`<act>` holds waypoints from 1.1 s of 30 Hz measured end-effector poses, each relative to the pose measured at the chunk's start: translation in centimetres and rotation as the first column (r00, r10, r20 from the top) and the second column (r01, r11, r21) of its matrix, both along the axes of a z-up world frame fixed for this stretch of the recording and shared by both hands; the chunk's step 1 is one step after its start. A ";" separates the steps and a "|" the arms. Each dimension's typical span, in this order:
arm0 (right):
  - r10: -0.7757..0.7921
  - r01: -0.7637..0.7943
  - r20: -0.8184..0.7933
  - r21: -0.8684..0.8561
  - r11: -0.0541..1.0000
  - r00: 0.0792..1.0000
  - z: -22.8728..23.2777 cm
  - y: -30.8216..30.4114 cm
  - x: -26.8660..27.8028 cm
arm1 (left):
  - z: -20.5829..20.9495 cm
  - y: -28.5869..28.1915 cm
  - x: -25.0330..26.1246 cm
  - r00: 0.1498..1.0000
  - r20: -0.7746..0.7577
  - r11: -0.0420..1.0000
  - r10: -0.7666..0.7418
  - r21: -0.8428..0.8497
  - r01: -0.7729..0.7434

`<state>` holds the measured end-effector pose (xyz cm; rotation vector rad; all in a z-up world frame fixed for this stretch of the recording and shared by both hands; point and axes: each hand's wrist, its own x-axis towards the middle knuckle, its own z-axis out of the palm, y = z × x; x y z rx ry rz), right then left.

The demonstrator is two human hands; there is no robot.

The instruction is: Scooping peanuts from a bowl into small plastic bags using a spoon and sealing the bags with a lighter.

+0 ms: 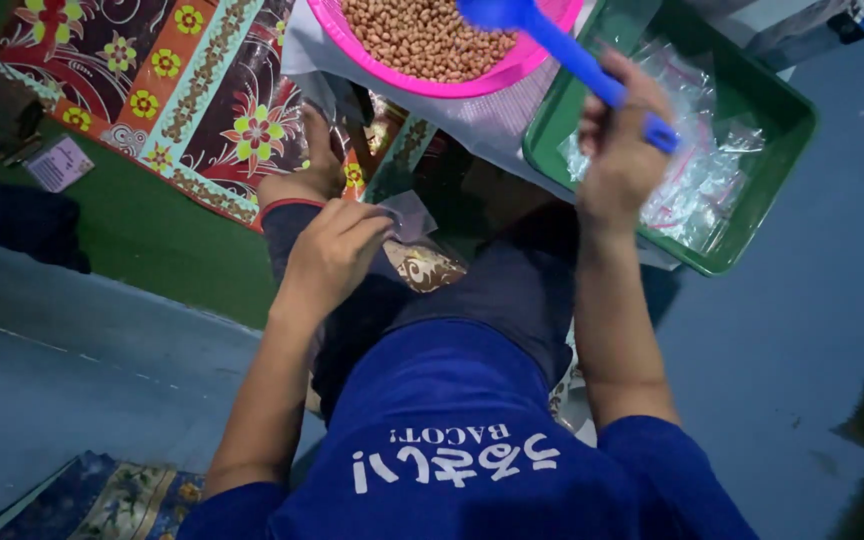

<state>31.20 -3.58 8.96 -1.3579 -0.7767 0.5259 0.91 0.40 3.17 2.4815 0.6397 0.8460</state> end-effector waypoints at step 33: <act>0.174 -0.195 0.547 -0.020 0.981 0.819 -5.1 5.3 -1.5 | -1.8 -0.9 -0.7 1.000 -0.018 0.998 -0.021 -0.053 0.020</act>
